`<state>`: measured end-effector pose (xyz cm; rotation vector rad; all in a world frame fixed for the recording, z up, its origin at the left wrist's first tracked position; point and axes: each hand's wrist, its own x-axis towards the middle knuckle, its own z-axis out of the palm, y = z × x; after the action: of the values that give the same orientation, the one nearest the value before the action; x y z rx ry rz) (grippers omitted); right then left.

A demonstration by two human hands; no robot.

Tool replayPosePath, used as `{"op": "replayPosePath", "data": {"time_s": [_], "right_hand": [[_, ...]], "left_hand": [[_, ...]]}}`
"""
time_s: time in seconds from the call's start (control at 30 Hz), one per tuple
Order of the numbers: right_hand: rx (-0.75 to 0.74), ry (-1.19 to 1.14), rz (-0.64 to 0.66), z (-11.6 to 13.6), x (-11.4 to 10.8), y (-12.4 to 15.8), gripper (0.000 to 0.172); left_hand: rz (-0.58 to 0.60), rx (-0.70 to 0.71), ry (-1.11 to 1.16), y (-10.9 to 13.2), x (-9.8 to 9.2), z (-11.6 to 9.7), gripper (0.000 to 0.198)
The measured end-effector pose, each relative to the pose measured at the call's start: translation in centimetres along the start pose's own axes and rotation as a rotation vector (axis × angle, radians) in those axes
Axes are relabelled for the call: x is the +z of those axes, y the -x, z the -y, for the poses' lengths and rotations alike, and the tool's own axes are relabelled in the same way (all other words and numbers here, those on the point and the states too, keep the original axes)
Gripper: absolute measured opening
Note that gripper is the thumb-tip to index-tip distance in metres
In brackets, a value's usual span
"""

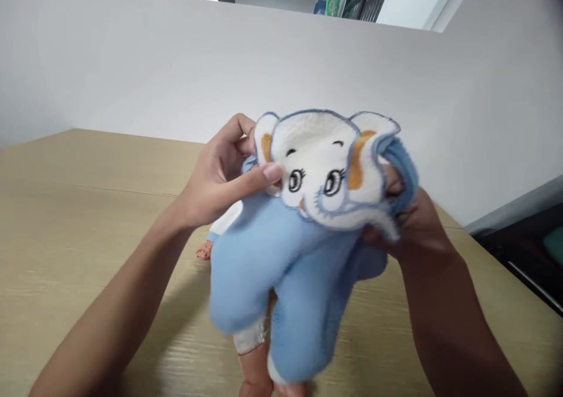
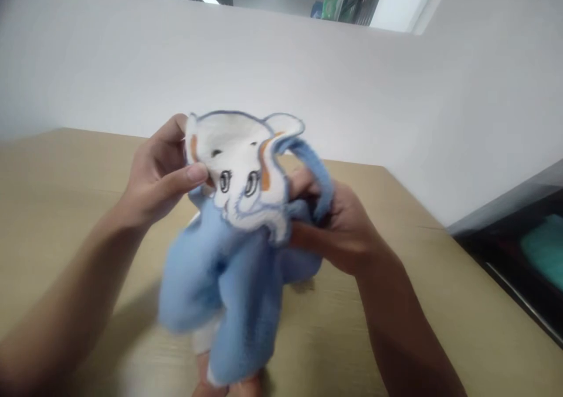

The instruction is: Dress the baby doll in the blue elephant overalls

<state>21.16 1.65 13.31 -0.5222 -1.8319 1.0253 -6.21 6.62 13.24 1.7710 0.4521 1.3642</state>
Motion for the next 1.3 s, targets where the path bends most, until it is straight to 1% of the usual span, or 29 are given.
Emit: {"op": "replayPosePath", "data": {"time_s": [0.03, 0.07, 0.13, 0.17, 0.2, 0.23, 0.27, 0.33, 0.4, 0.47, 0.53, 0.6, 0.63, 0.7, 0.77, 0.83, 0.87, 0.9, 0.97, 1.03, 1.1, 1.17, 1.2, 1.23, 1.3], "right_hand": [[-0.007, -0.020, -0.063, 0.2, -0.1, 0.0, 0.017], [-0.015, -0.020, -0.111, 0.4, -0.2, -0.1, 0.019], [-0.025, 0.005, -0.154, 0.7, -0.1, -0.3, 0.026], [-0.027, 0.017, -0.154, 0.7, 0.0, -0.5, 0.028], [-0.021, 0.030, -0.152, 0.7, 0.1, -0.6, 0.027], [-0.019, 0.037, -0.152, 0.6, 0.1, -0.7, 0.025], [-0.016, 0.038, -0.154, 0.4, 0.2, -0.8, 0.023], [-0.010, 0.022, -0.146, -0.1, 0.3, -0.8, 0.019], [-0.005, -0.020, -0.117, -0.5, 0.2, -0.8, 0.018], [-0.009, -0.058, -0.091, -0.7, 0.1, -0.8, 0.018], [-0.006, -0.068, -0.068, -0.8, 0.0, -0.9, 0.016], [0.053, -0.050, -0.019, -0.7, -0.2, -0.9, 0.015], [0.101, -0.036, 0.023, -0.7, -0.4, -1.0, 0.017], [0.216, -0.008, 0.177, -0.6, -0.6, -1.1, 0.029], [0.306, 0.007, 0.408, -0.7, -0.5, -1.3, 0.044], [0.332, 0.032, 0.604, -0.8, -0.2, -1.5, 0.049], [0.320, 0.055, 0.647, -1.0, 0.1, -1.6, 0.048], [0.298, 0.075, 0.653, -1.1, 0.4, -1.7, 0.046], [0.249, 0.078, 0.613, -1.4, 0.7, -1.7, 0.041], [0.219, 0.017, 0.567, -1.6, 0.6, -1.4, 0.034], [0.232, -0.048, 0.491, -1.8, 0.2, -1.1, 0.029], [0.289, -0.083, 0.434, -2.1, -0.2, -0.9, 0.029], [0.327, -0.092, 0.468, -2.2, -0.4, -0.9, 0.030], [0.367, -0.097, 0.554, -2.3, -0.4, -0.9, 0.029], [0.412, -0.097, 0.773, -2.7, -0.4, -1.2, 0.027]], "left_hand": [[0.074, -0.055, -0.005, -0.2, -0.6, -0.1, 0.046], [0.176, -0.125, -0.022, -0.4, -1.1, -0.2, 0.047], [0.421, -0.229, -0.069, -0.7, -1.7, -0.5, 0.046], [0.536, -0.247, -0.090, -0.7, -1.9, -0.5, 0.044], [0.624, -0.243, -0.106, -0.8, -1.9, -0.6, 0.040], [0.682, -0.217, -0.108, -0.8, -1.8, -0.6, 0.035], [0.707, -0.185, -0.101, -0.8, -1.7, -0.6, 0.030], [0.706, -0.139, -0.072, -0.6, -1.3, -0.5, 0.024], [0.694, -0.139, -0.038, -0.4, -1.0, -0.4, 0.023], [0.698, -0.176, -0.016, -0.3, -1.0, -0.3, 0.026], [0.750, -0.230, -0.012, -0.2, -1.1, -0.2, 0.028], [0.787, -0.275, -0.034, -0.2, -1.1, -0.3, 0.027], [0.780, -0.278, -0.044, -0.2, -1.1, -0.3, 0.026], [0.698, -0.251, -0.045, -0.3, -1.0, -0.3, 0.028], [0.589, -0.211, -0.027, -0.3, -0.8, -0.4, 0.037], [0.533, -0.205, -0.024, -0.2, -0.6, -0.5, 0.042], [0.534, -0.209, -0.037, -0.2, -0.6, -0.5, 0.041], [0.550, -0.212, -0.058, -0.2, -0.6, -0.5, 0.039], [0.619, -0.219, -0.124, 0.0, -1.0, -0.5, 0.030], [0.698, -0.237, -0.196, 0.0, -1.6, -0.5, 0.025], [0.736, -0.258, -0.239, 0.0, -2.2, -0.5, 0.024], [0.742, -0.255, -0.250, -0.1, -2.5, -0.6, 0.021], [0.737, -0.234, -0.245, -0.2, -2.5, -0.7, 0.019], [0.738, -0.210, -0.238, -0.3, -2.4, -0.8, 0.017], [0.729, -0.166, -0.225, -0.4, -2.2, -0.8, 0.019]]}}
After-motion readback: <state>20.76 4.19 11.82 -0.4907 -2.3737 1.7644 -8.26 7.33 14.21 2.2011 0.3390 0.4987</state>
